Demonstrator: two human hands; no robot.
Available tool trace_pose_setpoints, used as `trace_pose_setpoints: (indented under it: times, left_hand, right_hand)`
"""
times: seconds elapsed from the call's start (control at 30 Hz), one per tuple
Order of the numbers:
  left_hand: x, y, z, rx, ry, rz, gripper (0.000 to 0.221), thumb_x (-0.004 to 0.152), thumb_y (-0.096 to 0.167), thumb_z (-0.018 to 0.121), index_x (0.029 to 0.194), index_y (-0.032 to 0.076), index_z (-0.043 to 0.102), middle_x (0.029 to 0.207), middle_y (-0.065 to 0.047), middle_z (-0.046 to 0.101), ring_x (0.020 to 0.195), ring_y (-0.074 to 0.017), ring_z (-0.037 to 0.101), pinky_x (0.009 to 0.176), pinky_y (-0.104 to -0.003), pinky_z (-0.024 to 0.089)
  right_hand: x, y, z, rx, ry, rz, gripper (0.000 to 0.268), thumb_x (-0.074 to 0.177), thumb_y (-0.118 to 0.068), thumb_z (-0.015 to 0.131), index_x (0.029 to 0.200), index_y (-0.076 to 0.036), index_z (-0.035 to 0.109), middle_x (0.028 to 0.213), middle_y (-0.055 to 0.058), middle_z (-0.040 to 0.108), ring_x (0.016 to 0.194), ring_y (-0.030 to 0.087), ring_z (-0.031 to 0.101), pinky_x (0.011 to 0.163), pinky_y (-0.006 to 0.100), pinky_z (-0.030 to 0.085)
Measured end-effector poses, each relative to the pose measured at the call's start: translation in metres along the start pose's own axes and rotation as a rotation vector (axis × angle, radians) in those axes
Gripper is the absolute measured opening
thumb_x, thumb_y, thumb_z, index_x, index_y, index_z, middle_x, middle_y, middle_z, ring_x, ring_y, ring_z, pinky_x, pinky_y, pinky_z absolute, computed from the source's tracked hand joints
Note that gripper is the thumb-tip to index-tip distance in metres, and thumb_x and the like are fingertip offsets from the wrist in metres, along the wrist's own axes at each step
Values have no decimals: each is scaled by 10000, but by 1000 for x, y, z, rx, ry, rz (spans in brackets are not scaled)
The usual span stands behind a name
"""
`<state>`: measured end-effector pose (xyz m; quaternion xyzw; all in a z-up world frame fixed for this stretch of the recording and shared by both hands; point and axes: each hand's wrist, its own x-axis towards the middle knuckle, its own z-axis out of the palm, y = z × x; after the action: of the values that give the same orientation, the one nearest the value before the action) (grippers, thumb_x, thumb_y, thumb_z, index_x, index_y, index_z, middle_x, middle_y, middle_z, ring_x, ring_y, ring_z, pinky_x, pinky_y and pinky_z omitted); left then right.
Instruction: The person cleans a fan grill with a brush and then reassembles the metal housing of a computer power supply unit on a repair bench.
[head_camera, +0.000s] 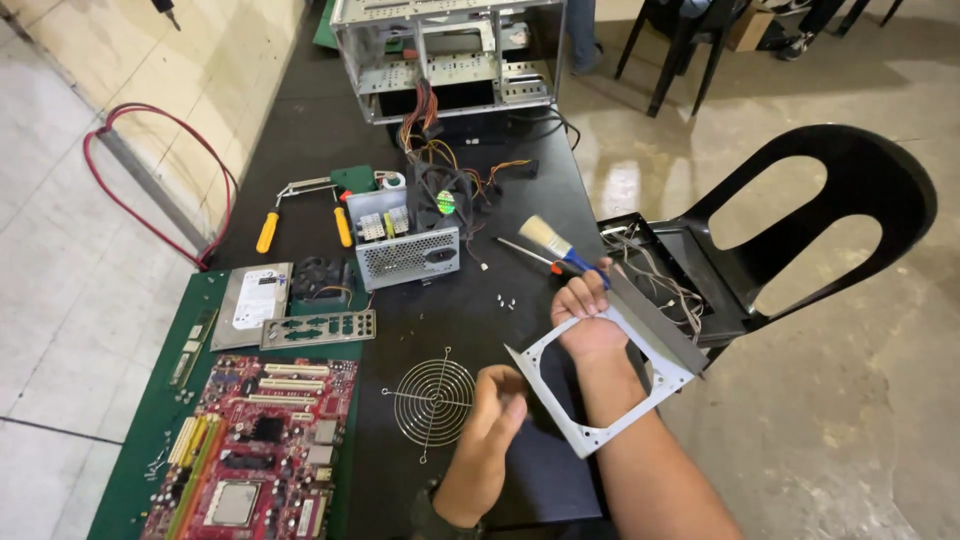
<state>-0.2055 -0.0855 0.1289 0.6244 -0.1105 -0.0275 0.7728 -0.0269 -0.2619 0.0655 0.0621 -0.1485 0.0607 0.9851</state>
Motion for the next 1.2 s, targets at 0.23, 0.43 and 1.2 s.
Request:
trace_pose_setpoints:
  times: [0.23, 0.43, 1.2]
  left_hand:
    - [-1, 23, 20, -280, 163, -546, 616, 928, 279, 583, 1513, 162, 428, 1175, -84, 604, 895, -210, 705, 629, -397, 667]
    - [-14, 7, 27, -148, 340, -528, 325, 919, 40, 549, 1212, 12, 686, 942, -123, 715, 781, -150, 685, 567, -323, 677]
    - [-28, 46, -35, -235, 214, -361, 415, 1081, 292, 618, 1262, -80, 655, 956, -118, 681, 952, -124, 586, 871, -308, 575]
  right_hand:
    - [-9, 15, 38, -154, 17, 30, 211, 1043, -239, 513, 965, -105, 656, 529, -14, 303, 471, 139, 324, 475, 273, 279]
    - [-12, 21, 39, -87, -32, 66, 196, 1069, -254, 546, 1043, -92, 653, 565, -4, 357, 517, 103, 294, 491, 233, 257]
    - [-14, -6, 11, -476, 39, 74, 350, 1020, -576, 426, 1078, -377, 708, 584, -113, 167, 517, 51, 175, 492, 178, 272]
